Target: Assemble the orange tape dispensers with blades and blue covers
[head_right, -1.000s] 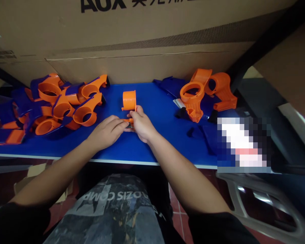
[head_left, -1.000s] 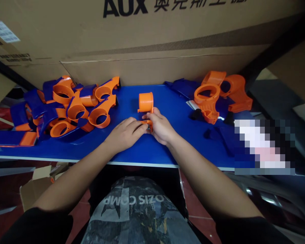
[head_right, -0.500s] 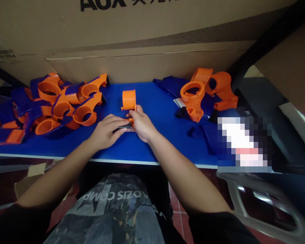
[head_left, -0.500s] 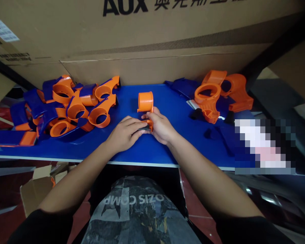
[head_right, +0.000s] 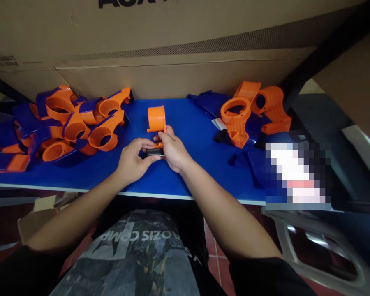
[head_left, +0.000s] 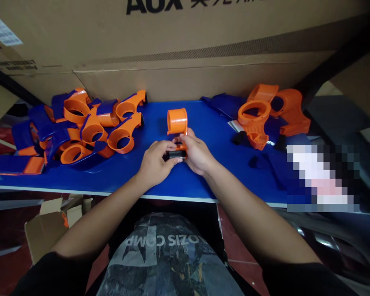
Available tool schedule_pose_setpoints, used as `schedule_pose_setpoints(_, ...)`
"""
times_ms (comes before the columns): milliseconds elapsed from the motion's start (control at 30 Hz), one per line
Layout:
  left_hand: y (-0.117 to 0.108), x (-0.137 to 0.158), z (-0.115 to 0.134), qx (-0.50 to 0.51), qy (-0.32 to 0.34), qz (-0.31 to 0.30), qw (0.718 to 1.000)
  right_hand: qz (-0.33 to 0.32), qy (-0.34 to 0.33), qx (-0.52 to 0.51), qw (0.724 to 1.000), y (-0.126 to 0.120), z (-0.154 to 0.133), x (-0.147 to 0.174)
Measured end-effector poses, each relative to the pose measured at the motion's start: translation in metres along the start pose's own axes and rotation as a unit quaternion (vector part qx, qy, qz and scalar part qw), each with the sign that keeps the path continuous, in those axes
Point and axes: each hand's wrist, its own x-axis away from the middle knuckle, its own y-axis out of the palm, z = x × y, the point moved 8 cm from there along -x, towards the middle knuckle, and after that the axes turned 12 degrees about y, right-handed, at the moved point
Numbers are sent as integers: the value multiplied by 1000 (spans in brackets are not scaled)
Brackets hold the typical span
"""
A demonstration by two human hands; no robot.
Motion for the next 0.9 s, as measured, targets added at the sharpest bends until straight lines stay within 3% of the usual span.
schedule_pose_setpoints(200, 5, -1, -16, 52, -59, 20, 997, 0, 12, 9, 1000, 1, 1, 3)
schedule_pose_setpoints(400, 14, -5, -5, 29, -19, 1, 999, 13, -20, 4, 1000, -3, -4, 0)
schedule_pose_setpoints(667, -7, 10, 6, -51, 22, 10, 998, -1, 23, -15, 1000, 3, -1, 5)
schedule_pose_setpoints(900, 1, 6, 12, -67, 43, 16, 997, 19, 17, 3, 1000, 0, -3, 7)
